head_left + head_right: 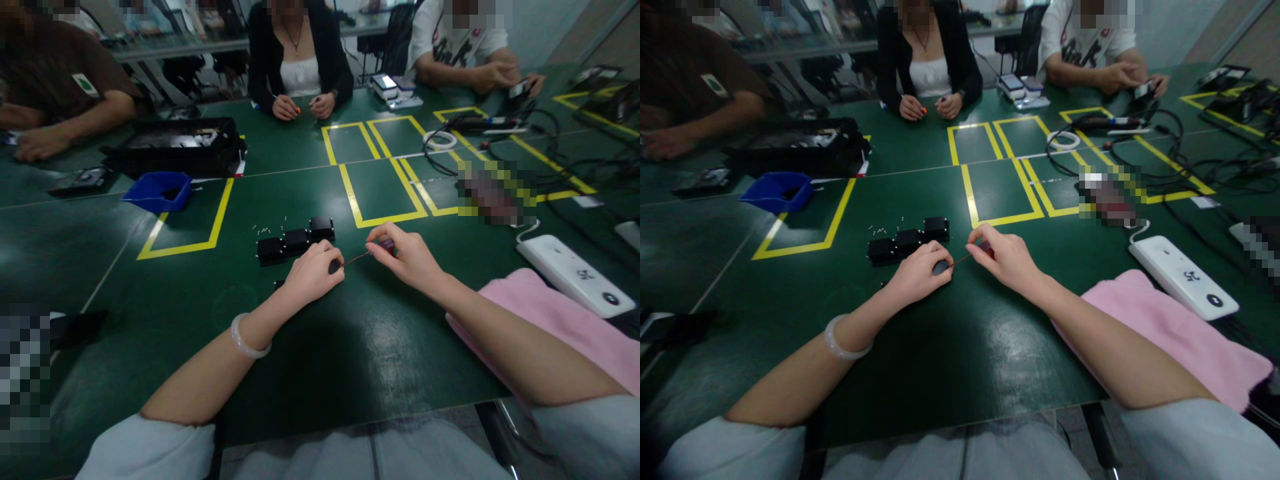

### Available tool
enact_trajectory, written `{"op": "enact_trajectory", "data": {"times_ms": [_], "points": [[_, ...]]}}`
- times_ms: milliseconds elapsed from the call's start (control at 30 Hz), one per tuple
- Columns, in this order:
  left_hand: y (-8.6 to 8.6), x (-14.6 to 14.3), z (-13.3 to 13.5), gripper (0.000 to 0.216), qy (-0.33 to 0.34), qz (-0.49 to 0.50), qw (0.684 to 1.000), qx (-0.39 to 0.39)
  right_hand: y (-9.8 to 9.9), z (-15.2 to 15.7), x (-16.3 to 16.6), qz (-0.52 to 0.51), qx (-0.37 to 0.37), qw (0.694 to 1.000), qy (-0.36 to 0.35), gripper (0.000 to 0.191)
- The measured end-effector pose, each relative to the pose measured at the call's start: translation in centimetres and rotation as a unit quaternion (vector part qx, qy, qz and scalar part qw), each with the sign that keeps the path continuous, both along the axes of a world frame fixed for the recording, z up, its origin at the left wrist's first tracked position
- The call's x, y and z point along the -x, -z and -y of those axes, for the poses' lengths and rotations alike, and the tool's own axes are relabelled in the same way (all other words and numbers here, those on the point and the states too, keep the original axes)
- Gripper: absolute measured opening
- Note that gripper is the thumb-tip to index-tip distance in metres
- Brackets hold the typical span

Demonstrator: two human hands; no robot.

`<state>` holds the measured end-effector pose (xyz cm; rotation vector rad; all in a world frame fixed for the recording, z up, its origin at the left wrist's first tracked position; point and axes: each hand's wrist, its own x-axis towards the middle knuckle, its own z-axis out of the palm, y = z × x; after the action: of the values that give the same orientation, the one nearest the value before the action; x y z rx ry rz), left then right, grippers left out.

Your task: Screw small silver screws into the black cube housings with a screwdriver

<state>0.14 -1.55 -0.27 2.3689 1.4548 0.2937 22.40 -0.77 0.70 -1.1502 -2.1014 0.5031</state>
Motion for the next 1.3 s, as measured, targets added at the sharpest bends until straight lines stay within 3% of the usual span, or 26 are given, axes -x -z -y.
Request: {"op": "enact_trajectory", "data": {"times_ms": [800,933,1067,1300], "points": [[-0.49,-0.17,0.10,0.020,0.000,-0.010,1.000,0.007,-0.24,0.31,0.05,0.016,-0.015,1.000,-0.016,0.013],[-0.45,-0.20,0.10,0.020,-0.001,-0.013,1.000,0.007,-0.11,0.50,0.23,-0.013,-0.013,1.000,-0.020,0.024],[-0.32,-0.16,0.06,0.020,0.002,-0.008,1.000,0.005,-0.17,0.50,0.21,-0.013,-0.014,0.999,-0.032,0.012],[-0.30,0.01,0.02,0.020,0.005,-0.006,1.000,0.004,-0.42,0.46,0.17,-0.022,-0.003,0.999,-0.040,0.010]]}}
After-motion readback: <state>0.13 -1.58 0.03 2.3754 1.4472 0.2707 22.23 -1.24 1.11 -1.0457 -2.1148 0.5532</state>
